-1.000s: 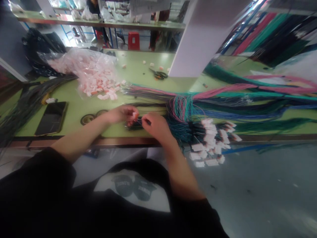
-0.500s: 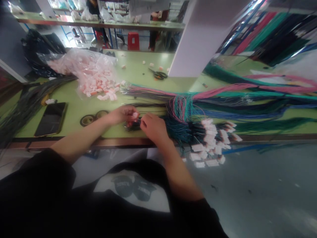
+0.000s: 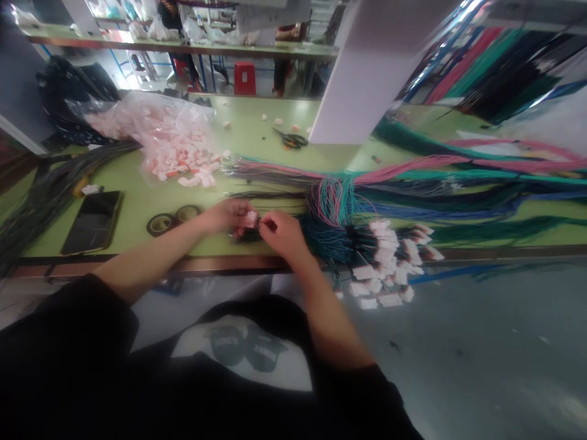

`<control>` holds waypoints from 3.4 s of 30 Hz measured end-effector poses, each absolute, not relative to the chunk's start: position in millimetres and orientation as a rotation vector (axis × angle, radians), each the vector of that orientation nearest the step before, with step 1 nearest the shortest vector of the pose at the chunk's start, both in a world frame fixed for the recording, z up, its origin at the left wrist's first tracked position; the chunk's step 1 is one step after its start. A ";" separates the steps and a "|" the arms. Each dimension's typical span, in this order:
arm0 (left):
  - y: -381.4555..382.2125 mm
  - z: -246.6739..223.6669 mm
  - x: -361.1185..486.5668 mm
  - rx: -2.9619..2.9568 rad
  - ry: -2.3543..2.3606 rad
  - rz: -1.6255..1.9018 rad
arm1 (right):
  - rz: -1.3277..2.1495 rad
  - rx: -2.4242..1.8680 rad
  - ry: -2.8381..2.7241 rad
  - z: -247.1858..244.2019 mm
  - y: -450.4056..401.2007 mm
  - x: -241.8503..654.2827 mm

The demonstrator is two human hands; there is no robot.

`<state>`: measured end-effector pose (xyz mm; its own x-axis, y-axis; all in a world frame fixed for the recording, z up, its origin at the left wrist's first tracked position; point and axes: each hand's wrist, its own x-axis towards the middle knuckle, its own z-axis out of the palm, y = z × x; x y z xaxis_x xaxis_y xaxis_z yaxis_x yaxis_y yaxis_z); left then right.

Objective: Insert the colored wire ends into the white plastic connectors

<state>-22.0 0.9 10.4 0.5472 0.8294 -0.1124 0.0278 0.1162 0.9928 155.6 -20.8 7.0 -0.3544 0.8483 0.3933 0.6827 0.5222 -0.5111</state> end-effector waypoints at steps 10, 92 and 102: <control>0.1 6.9 -19.8 1.350 0.872 0.653 | 0.331 -1.303 -2.234 2.8 -22.6 149.2; 5.0 15.2 -31.9 1.191 0.711 0.724 | 0.352 -1.076 -1.808 7.2 -22.1 151.4; 2.7 19.4 -30.3 1.196 0.765 0.721 | 0.148 -1.093 -1.885 4.8 -19.9 149.0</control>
<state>-30.3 2.7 19.4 0.5548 0.8214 -0.1323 -0.0843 0.2137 0.9732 149.0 -19.9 4.8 -0.1812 0.7358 0.6525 0.6251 0.5984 -0.5012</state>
